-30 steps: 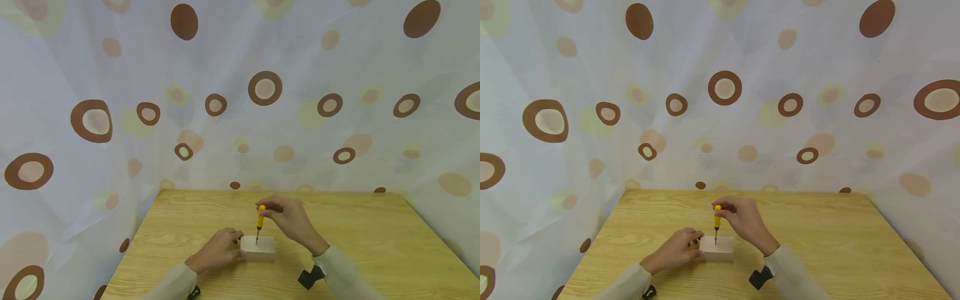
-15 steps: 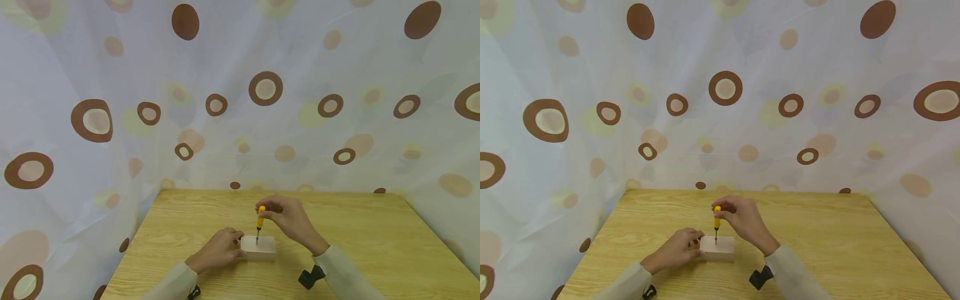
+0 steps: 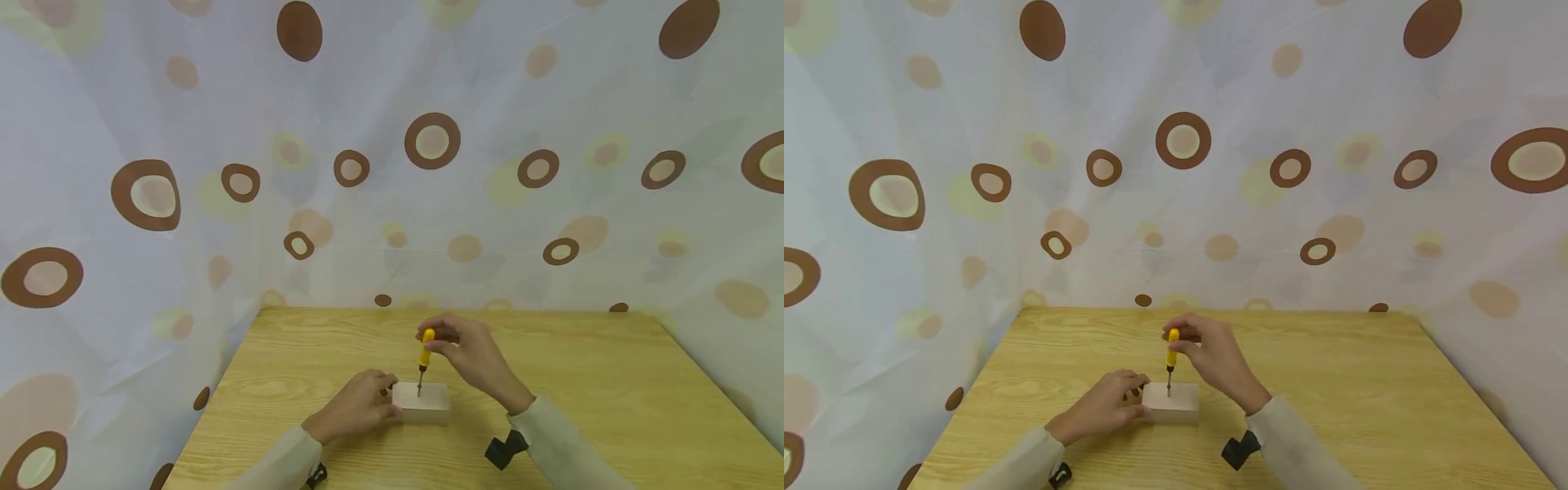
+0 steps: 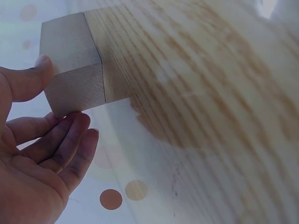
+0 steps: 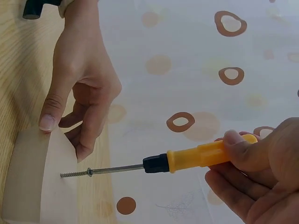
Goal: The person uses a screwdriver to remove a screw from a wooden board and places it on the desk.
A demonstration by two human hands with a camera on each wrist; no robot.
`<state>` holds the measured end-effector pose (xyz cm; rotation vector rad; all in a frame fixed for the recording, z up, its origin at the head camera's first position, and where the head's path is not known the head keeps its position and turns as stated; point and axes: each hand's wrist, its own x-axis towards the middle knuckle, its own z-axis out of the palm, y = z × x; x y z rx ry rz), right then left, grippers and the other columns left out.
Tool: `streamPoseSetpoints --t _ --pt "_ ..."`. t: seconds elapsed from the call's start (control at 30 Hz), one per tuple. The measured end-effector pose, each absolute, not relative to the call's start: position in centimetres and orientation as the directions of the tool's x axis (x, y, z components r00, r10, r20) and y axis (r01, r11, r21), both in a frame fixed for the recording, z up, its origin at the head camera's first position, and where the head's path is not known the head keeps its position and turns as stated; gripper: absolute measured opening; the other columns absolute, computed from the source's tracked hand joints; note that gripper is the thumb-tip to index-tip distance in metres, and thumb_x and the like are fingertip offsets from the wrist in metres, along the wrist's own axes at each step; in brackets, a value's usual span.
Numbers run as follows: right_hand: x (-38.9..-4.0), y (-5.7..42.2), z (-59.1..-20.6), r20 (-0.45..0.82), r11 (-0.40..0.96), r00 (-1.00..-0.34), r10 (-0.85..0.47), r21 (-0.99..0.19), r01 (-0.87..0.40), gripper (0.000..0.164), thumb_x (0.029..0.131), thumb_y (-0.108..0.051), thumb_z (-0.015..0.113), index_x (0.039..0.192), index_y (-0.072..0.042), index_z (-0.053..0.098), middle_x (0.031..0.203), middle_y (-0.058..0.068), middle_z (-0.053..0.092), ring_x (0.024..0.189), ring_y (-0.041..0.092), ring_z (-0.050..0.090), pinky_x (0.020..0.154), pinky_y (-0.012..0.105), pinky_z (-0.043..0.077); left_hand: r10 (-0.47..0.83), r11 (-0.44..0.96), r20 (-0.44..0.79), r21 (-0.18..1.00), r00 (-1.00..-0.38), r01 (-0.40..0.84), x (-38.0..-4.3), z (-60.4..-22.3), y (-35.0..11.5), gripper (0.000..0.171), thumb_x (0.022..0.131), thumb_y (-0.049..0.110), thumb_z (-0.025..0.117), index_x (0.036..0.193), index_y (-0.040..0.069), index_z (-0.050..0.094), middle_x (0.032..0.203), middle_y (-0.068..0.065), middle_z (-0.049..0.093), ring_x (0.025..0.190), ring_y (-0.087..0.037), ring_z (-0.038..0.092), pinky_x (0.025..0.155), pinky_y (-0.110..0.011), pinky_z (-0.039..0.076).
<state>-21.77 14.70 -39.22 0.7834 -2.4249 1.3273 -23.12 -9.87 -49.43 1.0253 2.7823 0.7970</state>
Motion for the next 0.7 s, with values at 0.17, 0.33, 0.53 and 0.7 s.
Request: streamPoseSetpoints --t 0.17,0.33,0.53,0.7 --pt "-21.97 14.5 -39.43 0.47 0.471 -0.816 -0.337 -0.666 -0.579 0.025 0.092 -0.013 0.077 0.116 -0.019 0.073 0.105 -0.006 0.073 0.093 0.01 0.072 0.083 0.032 0.059 0.625 0.638 0.121 0.49 -0.771 0.594 -23.26 -49.65 -10.04 0.052 0.095 0.034 0.075 0.135 0.001 0.064 0.126 -0.007 0.068 0.102 -0.012 0.063 0.086 -0.027 0.054" --pt "-21.68 14.45 -39.7 0.508 0.474 -0.819 -0.267 -0.671 -0.571 0.029 0.085 -0.018 0.084 0.112 -0.018 0.074 0.094 -0.009 0.074 0.079 0.007 0.07 0.073 0.031 0.059 0.632 0.631 0.119 0.495 -0.766 0.597 -23.27 -49.94 -9.96 0.053 0.095 0.036 0.075 0.135 0.001 0.065 0.126 -0.006 0.067 0.102 -0.01 0.063 0.085 -0.025 0.054" --pt "-21.73 14.42 -39.4 0.511 0.465 -0.805 -0.299 -0.659 -0.591 0.026 0.09 -0.01 0.08 0.114 -0.016 0.073 0.1 -0.007 0.075 0.085 0.007 0.072 0.077 0.029 0.059 0.626 0.638 0.125 0.486 -0.77 0.597 -23.26 -49.75 -10.02 0.053 0.095 0.036 0.075 0.134 0.002 0.065 0.124 -0.005 0.068 0.102 -0.01 0.062 0.085 -0.026 0.054" --pt "-21.72 14.39 -39.55 0.495 0.48 -0.832 -0.249 -0.683 -0.55 0.028 0.086 -0.023 0.084 0.111 -0.018 0.075 0.099 -0.006 0.075 0.086 0.007 0.072 0.076 0.029 0.059 0.622 0.646 0.125 0.475 -0.773 0.598 -23.3 -49.61 -9.98 0.052 0.095 0.036 0.076 0.133 0.002 0.066 0.124 -0.004 0.068 0.101 -0.009 0.062 0.085 -0.026 0.054"
